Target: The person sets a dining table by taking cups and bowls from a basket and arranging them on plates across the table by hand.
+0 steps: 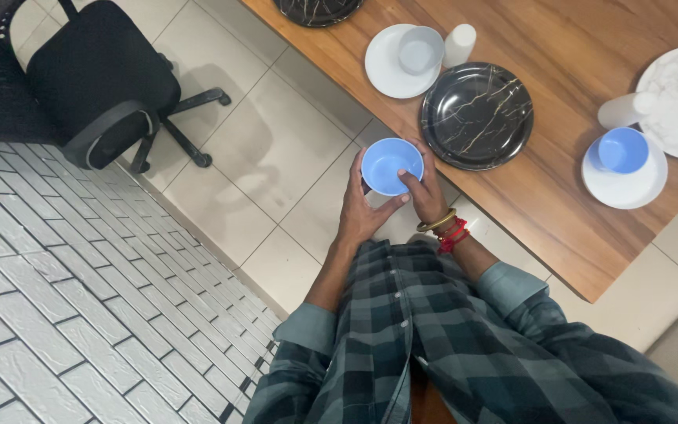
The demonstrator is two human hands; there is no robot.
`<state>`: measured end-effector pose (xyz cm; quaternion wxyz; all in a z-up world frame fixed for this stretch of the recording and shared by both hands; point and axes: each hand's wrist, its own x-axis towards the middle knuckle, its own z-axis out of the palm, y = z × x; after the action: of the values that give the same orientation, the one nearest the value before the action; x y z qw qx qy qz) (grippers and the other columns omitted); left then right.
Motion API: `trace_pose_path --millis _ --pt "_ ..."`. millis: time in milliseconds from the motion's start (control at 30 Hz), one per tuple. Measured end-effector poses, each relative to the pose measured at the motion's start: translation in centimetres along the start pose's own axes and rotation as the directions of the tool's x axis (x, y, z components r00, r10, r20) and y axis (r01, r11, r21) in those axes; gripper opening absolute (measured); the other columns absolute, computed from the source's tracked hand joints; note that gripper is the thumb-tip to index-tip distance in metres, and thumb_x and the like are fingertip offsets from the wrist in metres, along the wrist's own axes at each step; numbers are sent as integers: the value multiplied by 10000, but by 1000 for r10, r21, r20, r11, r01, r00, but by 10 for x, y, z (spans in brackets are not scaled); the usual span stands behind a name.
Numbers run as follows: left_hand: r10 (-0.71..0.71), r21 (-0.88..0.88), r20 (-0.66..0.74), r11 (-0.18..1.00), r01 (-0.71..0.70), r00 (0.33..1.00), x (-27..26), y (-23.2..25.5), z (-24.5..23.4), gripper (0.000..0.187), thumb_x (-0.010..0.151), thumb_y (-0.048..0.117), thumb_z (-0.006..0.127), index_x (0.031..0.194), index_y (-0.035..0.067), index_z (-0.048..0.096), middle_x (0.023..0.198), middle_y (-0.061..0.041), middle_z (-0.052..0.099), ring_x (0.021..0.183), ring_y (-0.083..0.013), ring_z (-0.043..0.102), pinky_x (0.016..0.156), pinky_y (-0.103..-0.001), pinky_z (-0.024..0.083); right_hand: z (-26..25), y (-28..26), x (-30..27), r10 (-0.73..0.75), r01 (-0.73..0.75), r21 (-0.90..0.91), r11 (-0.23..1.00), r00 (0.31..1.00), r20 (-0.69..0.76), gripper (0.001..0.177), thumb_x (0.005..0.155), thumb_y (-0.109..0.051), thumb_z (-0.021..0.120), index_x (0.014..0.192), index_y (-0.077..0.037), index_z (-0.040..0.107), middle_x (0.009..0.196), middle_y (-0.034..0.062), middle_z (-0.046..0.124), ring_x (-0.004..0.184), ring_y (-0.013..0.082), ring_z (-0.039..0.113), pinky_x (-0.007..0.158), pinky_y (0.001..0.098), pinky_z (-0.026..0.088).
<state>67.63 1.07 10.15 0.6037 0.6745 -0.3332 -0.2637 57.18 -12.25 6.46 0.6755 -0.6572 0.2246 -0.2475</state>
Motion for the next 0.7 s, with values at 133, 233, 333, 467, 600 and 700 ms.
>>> trace_pose_path --millis 133,233,333,467,600,700 --pt "-32 -10 6 999 32 999 8 1 -26 1176 744 335 931 1617 33 202 1563 -244 433 1412 -324 534 1160 -440 486 21 3 12 -70 71 -54 996 998 5 648 997 -187 577 1565 3 328 1539 171 425 1444 262 439 1219 381 342" --pt "9 89 -19 996 -8 1000 14 -3 -38 1151 738 339 938 1611 54 244 1549 -230 423 1408 -343 525 1131 -447 503 31 3 20 12 -12 -1 1000 1000 12 677 990 -190 589 1573 -1 301 1516 165 413 1420 248 438 1198 375 356" --pt "68 185 -96 981 -49 993 22 -10 -44 1152 735 312 957 1615 80 251 1485 -220 351 1390 -376 470 1129 -461 500 40 7 32 -25 27 -37 999 999 46 693 1003 -174 583 1585 0 248 1544 169 375 1458 249 386 1218 383 315" --pt "24 202 -136 979 4 990 38 -18 -56 1162 706 285 967 1608 92 261 1458 -204 334 1394 -387 445 1137 -481 463 52 14 52 5 -6 21 1000 999 40 683 994 -183 587 1565 -11 255 1514 164 390 1435 245 407 1208 381 340" --pt "15 129 -146 992 4 989 58 -24 -72 1118 739 277 938 1619 97 271 1503 -206 325 1432 -377 442 1176 -475 465 62 23 79 -5 8 -55 998 999 50 670 1002 -177 612 1559 -6 280 1532 161 378 1458 251 388 1227 385 314" --pt "-4 205 -183 978 42 983 78 -25 -82 1127 716 277 964 1598 94 286 1474 -203 362 1403 -377 456 1145 -482 463 72 25 105 -28 31 -40 999 997 69 668 1008 -158 611 1570 -6 285 1525 151 388 1460 247 394 1231 384 324"
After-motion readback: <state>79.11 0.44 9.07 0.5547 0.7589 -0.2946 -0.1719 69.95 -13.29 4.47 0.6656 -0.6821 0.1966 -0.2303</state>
